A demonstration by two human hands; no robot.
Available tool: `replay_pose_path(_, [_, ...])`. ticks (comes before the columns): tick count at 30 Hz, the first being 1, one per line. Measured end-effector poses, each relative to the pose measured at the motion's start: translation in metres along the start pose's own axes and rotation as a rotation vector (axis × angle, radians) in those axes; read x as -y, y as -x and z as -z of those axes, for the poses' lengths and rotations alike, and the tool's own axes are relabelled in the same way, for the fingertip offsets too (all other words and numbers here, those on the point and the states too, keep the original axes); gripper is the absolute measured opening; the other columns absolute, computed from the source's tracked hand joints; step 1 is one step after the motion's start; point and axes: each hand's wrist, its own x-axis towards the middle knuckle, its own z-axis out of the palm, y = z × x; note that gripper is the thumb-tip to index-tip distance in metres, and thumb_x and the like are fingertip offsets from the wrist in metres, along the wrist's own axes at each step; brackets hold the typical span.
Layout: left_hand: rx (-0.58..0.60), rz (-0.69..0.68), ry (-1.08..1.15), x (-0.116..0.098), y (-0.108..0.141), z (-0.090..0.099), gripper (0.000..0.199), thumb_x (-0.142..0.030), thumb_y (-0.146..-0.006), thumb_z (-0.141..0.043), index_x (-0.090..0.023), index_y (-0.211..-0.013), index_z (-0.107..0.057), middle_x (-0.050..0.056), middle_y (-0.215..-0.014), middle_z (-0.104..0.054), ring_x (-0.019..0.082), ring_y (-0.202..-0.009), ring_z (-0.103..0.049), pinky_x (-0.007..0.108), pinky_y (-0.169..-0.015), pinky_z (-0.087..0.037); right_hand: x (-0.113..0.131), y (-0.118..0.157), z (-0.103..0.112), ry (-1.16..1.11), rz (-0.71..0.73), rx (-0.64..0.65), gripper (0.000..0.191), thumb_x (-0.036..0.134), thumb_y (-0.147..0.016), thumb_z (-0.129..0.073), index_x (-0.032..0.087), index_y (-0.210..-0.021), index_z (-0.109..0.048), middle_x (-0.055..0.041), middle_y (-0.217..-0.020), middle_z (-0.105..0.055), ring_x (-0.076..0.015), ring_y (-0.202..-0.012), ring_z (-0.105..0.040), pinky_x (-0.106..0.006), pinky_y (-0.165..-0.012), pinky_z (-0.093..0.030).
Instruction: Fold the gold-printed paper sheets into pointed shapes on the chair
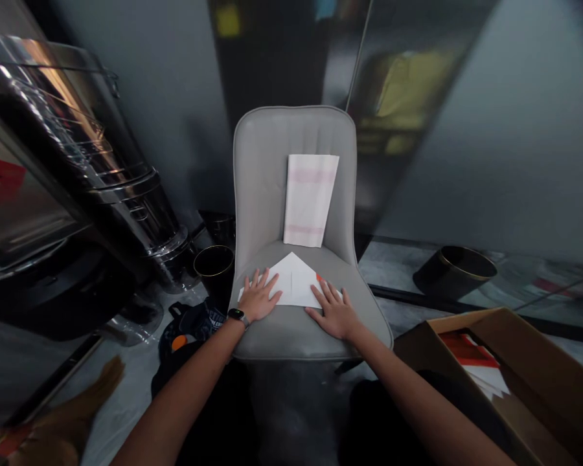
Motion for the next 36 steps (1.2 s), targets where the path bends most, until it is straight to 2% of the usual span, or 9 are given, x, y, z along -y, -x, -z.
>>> replay_pose_path(3, [-0.009,-0.010,-0.021,-0.001,0.000,0.002,0.064,-0.057,-0.104,-0.034,-0.027,-0.161,-0.034,0.008,-0.170,-0.024,0.041,-0.155,-0.019,0.064,-0.122,-0.015,0.019,0.003,0.005,-0.007,-0.020,0.009,0.076,0.062,-0.101,-0.038,0.018,-0.163,-0.027,-0.0170,-0.170,-0.019,-0.0356,-0.158,-0.013,-0.063,-0.123,-0.004])
replay_pose_path(7, [-0.004,-0.023,-0.040,0.000,-0.001,0.004,0.073,-0.066,-0.101,-0.036,-0.027,-0.162,-0.032,0.010,-0.170,-0.024,0.042,-0.155,-0.020,0.065,-0.121,-0.018,0.056,0.009,0.001,-0.077,0.099,-0.018,0.085,0.071,-0.099,-0.036,0.016,-0.163,-0.026,-0.0168,-0.170,-0.015,-0.0347,-0.158,-0.010,-0.060,-0.125,-0.003])
replay_pose_path(10, [-0.010,-0.031,-0.068,0.002,-0.004,0.004,0.080,-0.072,-0.097,-0.039,-0.026,-0.162,-0.031,0.011,-0.170,-0.024,0.044,-0.155,-0.019,0.066,-0.121,-0.016,0.068,0.012,-0.002,-0.124,0.144,-0.053,0.094,0.078,-0.095,-0.032,0.014,-0.164,-0.023,-0.0158,-0.170,-0.014,-0.0349,-0.158,-0.008,-0.058,-0.125,-0.004])
replay_pose_path(15, [0.023,-0.026,-0.063,0.005,-0.012,0.001,0.091,-0.080,-0.091,-0.041,-0.026,-0.163,-0.029,0.012,-0.170,-0.020,0.044,-0.155,-0.016,0.066,-0.121,-0.016,0.048,0.020,0.006,-0.155,0.154,-0.033,0.095,0.079,-0.096,-0.026,0.012,-0.163,-0.022,-0.0135,-0.169,-0.019,-0.0302,-0.158,-0.011,-0.053,-0.127,-0.004])
replay_pose_path(21, [0.056,-0.008,-0.065,0.003,-0.014,0.003,0.095,-0.083,-0.089,-0.040,-0.026,-0.163,-0.027,0.011,-0.171,-0.017,0.043,-0.156,-0.013,0.066,-0.121,-0.013,0.027,0.038,0.003,-0.137,0.032,-0.056,0.094,0.075,-0.098,-0.026,0.008,-0.163,-0.020,-0.0146,-0.170,-0.016,-0.0300,-0.159,-0.010,-0.050,-0.127,-0.003])
replay_pose_path(29, [0.072,-0.010,-0.064,0.000,-0.012,0.008,0.092,-0.081,-0.091,-0.040,-0.026,-0.164,-0.026,0.011,-0.171,-0.015,0.044,-0.156,-0.013,0.067,-0.121,-0.013,0.033,0.055,-0.008,-0.164,-0.342,-0.091,0.088,0.066,-0.102,-0.025,0.003,-0.163,-0.018,-0.0186,-0.169,-0.017,-0.0325,-0.158,-0.012,-0.061,-0.124,-0.003])
replay_pose_path(31, [0.064,-0.013,-0.062,0.001,-0.011,0.009,0.090,-0.079,-0.092,-0.042,-0.026,-0.163,-0.027,0.011,-0.171,-0.016,0.043,-0.156,-0.013,0.067,-0.121,-0.014,0.030,0.058,-0.004,-0.172,-0.363,-0.101,0.083,0.062,-0.102,-0.029,0.004,-0.162,-0.023,-0.0188,-0.168,-0.021,-0.0335,-0.157,-0.016,-0.064,-0.123,-0.007])
replay_pose_path(33, [0.060,-0.017,-0.050,0.001,-0.010,0.012,0.087,-0.075,-0.094,-0.043,-0.026,-0.163,-0.027,0.012,-0.171,-0.018,0.043,-0.156,-0.014,0.066,-0.121,-0.014,0.023,0.058,0.006,-0.190,-0.341,-0.120,0.077,0.058,-0.101,-0.038,0.006,-0.158,-0.035,-0.0191,-0.165,-0.031,-0.0352,-0.154,-0.027,-0.064,-0.122,-0.016])
replay_pose_path(36, [-0.001,-0.001,-0.019,-0.002,-0.008,0.017,0.080,-0.066,-0.099,-0.043,-0.022,-0.164,-0.025,0.014,-0.171,-0.018,0.043,-0.156,-0.011,0.064,-0.122,-0.014,0.002,0.051,0.026,-0.259,-0.314,-0.177,0.058,0.048,-0.102,-0.043,0.012,-0.145,-0.056,-0.0189,-0.149,-0.056,-0.0342,-0.137,-0.052,-0.051,-0.114,-0.036])
